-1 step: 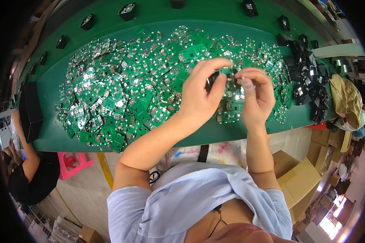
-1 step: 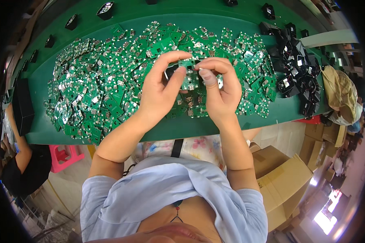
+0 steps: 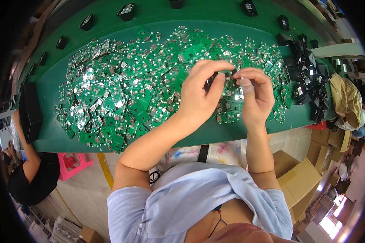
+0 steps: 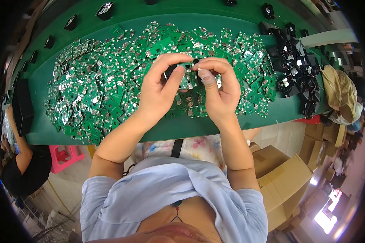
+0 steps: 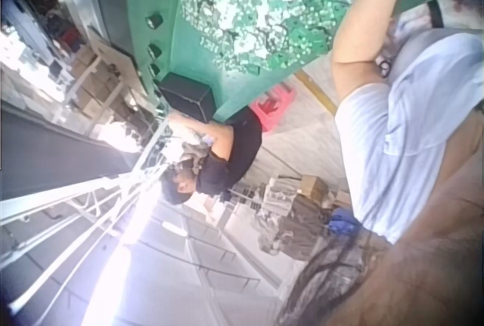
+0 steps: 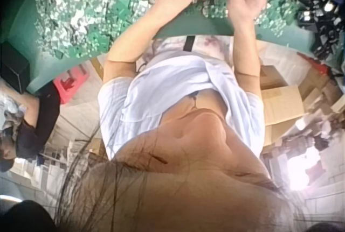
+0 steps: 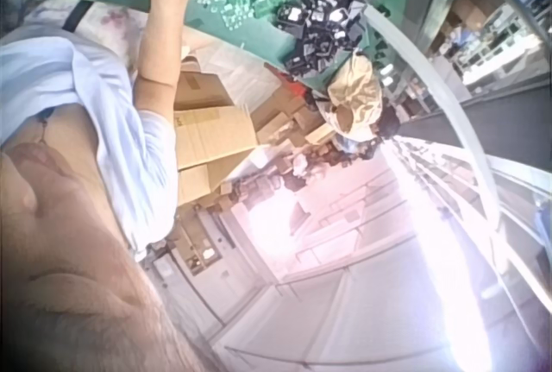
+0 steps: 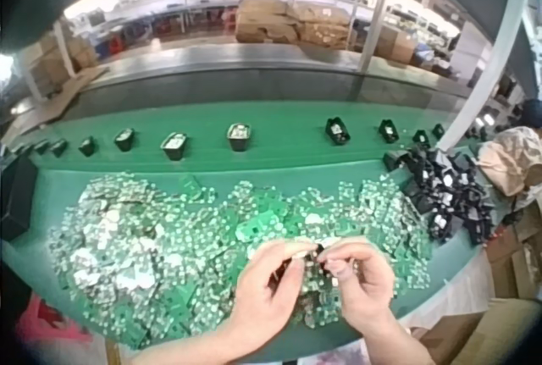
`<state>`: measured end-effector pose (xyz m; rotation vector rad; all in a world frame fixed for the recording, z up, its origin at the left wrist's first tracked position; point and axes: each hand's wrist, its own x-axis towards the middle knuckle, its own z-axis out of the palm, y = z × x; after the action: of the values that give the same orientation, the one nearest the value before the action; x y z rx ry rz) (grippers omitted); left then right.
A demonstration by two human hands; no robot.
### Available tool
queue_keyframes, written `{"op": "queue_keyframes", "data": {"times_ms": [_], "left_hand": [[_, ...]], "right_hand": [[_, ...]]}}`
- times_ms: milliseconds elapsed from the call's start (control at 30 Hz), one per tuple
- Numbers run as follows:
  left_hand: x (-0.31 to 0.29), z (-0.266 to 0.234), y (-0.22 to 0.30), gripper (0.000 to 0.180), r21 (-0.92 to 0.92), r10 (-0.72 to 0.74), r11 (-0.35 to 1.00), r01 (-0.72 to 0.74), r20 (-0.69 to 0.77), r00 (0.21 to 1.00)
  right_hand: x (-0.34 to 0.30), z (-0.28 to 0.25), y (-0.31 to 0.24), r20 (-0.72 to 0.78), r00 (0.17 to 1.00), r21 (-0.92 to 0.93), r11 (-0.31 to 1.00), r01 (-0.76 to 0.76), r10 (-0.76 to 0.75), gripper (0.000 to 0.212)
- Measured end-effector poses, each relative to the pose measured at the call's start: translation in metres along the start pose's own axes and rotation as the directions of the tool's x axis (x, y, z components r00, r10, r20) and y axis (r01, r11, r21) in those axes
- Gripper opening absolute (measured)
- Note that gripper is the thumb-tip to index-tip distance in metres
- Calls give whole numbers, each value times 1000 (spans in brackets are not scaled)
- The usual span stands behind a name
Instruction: The person assembles electronic components onto circuit boards by hand.
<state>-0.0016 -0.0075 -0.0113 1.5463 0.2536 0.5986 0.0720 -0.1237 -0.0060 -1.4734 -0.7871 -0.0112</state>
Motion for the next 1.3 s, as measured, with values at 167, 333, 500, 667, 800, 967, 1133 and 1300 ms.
{"op": "queue_keyframes", "data": {"times_ms": [167,333,500,667,800,967,1133,1300], "left_hand": [[-2,-2,1,14,25,73,997,-74,20,997],[-1,-2,11,16,9,-23,1000,23,76,997],[-1,-1,8,11,109,173,979,-173,8,985],[0,0,4,11,-29,60,998,-60,4,998],[-1,0,2,11,-105,36,994,-34,16,999],[-1,-1,-2,13,-85,55,995,-52,27,998],[-3,1,8,24,-194,-84,977,94,61,995],[-2,-1,5,31,-140,-86,986,86,6,996]], "right_hand": [[5,2,-5,36,998,14,999,47,-48,17],[13,-8,-17,205,970,-197,965,174,-133,26],[21,-14,-22,370,912,-368,874,318,-177,34],[18,-12,-26,298,948,-386,894,226,-111,22],[8,-6,-25,238,966,-378,907,186,-99,15],[3,-4,-15,139,981,-315,933,174,-136,14],[7,-7,-22,137,980,-373,909,185,-143,12],[9,-15,-25,245,944,-482,817,318,-222,17]]}}
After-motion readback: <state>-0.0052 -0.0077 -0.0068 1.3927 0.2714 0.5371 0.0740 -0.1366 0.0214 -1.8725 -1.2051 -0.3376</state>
